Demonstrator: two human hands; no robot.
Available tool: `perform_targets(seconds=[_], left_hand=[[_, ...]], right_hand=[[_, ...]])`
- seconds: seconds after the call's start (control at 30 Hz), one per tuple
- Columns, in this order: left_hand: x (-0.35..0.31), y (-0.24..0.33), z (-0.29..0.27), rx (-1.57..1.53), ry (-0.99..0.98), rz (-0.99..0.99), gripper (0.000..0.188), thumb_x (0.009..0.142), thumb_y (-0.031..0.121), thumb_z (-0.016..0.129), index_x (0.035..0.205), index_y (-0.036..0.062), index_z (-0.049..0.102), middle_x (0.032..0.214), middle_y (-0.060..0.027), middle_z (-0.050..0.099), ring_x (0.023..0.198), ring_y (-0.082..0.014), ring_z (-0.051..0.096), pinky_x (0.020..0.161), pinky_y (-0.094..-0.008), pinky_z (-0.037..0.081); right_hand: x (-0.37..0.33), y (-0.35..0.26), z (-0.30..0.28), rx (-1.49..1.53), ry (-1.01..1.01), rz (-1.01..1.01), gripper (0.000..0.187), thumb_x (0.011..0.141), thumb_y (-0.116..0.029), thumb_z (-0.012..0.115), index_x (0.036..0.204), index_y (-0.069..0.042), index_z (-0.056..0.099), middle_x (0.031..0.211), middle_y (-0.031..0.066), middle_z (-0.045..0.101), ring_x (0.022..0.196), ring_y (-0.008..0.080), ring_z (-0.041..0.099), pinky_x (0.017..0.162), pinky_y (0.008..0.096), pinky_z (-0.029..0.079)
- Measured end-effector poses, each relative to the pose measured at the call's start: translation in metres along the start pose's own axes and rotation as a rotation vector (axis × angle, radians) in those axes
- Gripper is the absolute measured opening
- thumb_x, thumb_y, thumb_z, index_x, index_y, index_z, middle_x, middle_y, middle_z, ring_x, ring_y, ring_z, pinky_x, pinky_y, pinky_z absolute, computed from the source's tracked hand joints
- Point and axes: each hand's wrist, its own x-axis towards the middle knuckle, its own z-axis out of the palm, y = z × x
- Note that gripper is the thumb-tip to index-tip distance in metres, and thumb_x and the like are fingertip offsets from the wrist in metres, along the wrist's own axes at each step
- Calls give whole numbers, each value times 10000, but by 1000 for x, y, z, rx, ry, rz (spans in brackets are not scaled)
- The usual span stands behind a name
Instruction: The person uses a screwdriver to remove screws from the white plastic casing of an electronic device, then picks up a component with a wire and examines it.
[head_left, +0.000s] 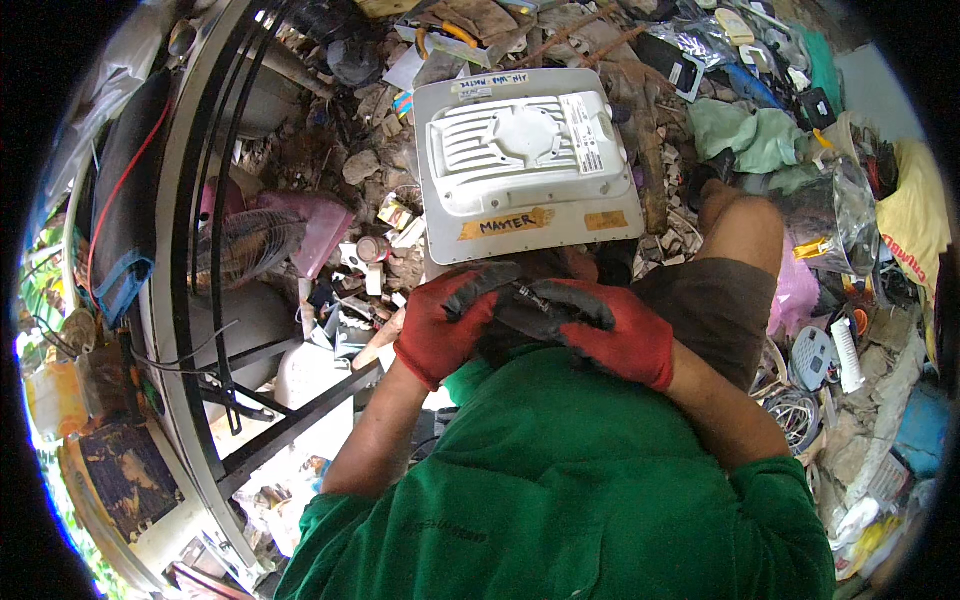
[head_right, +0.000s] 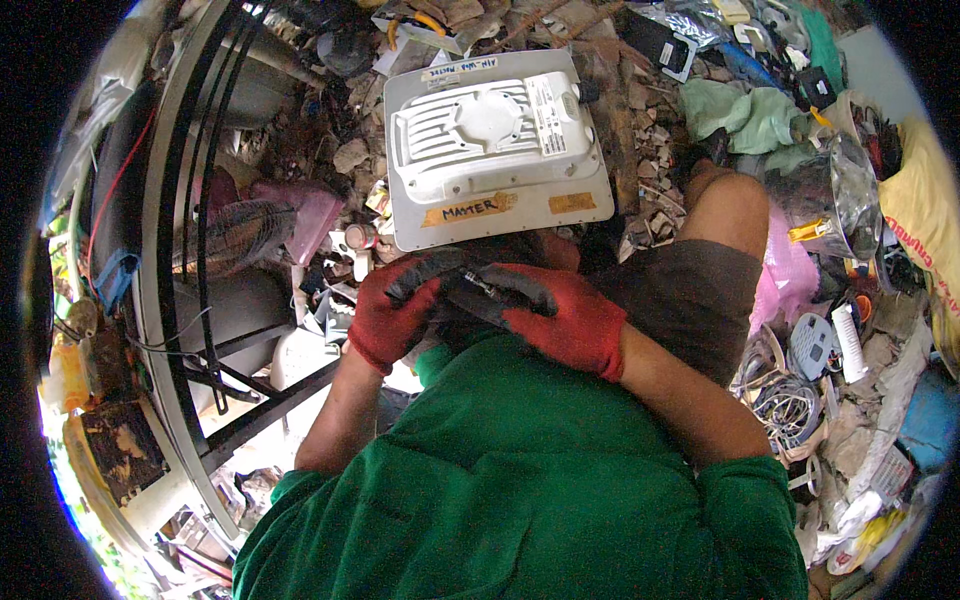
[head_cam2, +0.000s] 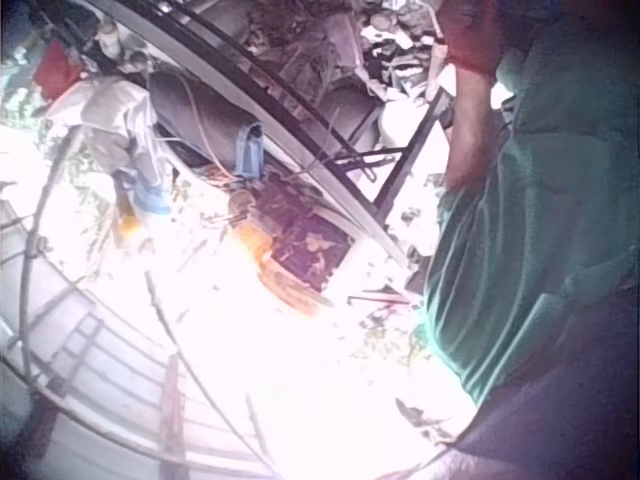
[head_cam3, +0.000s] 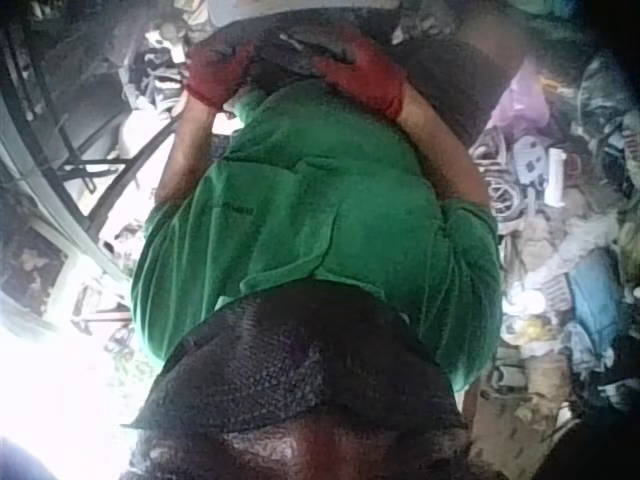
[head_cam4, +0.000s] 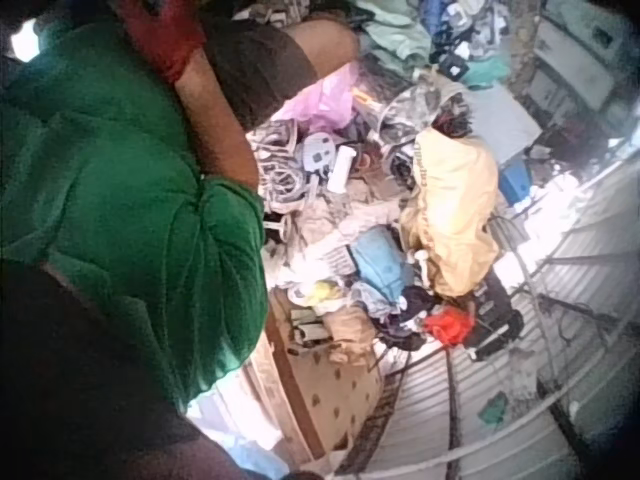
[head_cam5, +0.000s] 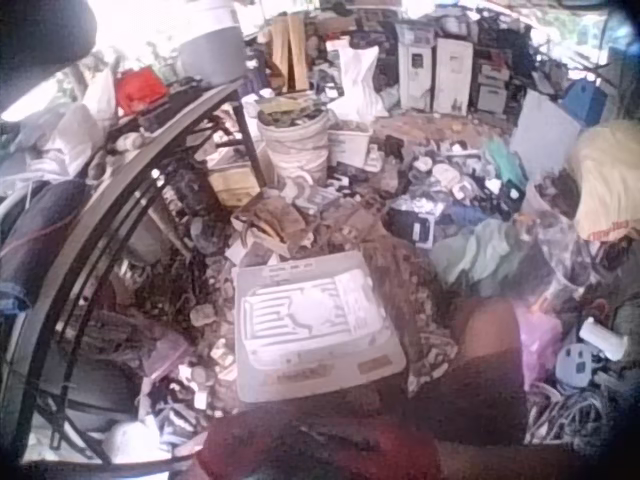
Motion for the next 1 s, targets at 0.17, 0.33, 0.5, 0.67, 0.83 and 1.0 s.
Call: perform_targets(seconds=[0.17, 0.33, 0.5, 0.67, 0.83, 1.0], left_hand=[[2, -21, 4, 278, -95, 154, 368, 814, 158, 718, 1158, 54, 641, 1066, -199, 662, 988, -330, 655, 868, -381, 514], [2, -51, 1, 133, -91, 109, 375, 835, 200, 704, 1144, 1, 630, 1083, -185, 672, 1012, -287, 656, 890, -363, 505], [-6, -81, 10, 287, -87, 72, 389, 826, 212, 715, 1141, 0, 632, 1099, -199, 666, 1019, -319, 653, 904, -380, 502], [3, -75, 17, 289, -41, 116, 419, 823, 276, 709, 1152, 28, 631, 1130, -235, 634, 1031, -407, 620, 895, -433, 507], [6, -86, 19, 285, -32, 132, 401, 811, 253, 716, 1137, 33, 639, 1121, -206, 648, 1036, -381, 631, 914, -428, 498], [7, -85, 19, 268, -34, 113, 405, 813, 260, 717, 1152, 54, 638, 1136, -207, 641, 1046, -380, 627, 915, -429, 497]], right_hand=[[-1, 7, -5, -25, -4, -83, 422, 885, -128, 601, 1287, -21, 532, 1169, 120, 637, 1034, 179, 608, 915, 327, 485], [11, -3, -43, -366, 404, -40, 385, 875, -211, 628, 1210, -29, 571, 1174, 180, 627, 1047, 274, 630, 909, 363, 490], [66, 24, -85, -812, 700, 262, 487, 815, -367, 673, 1168, -41, 597, 1164, 220, 620, 1091, 368, 596, 938, 430, 470], [83, 44, -81, -889, 756, 323, 494, 813, -381, 664, 1165, -39, 602, 1159, 200, 626, 1093, 378, 589, 951, 444, 459], [87, 44, -78, -913, 710, 342, 460, 835, -351, 638, 1169, -37, 599, 1173, 207, 617, 1092, 381, 588, 951, 444, 461], [86, 53, -75, -956, 802, 286, 463, 835, -354, 640, 1176, -44, 593, 1171, 210, 617, 1087, 381, 590, 943, 449, 469]])
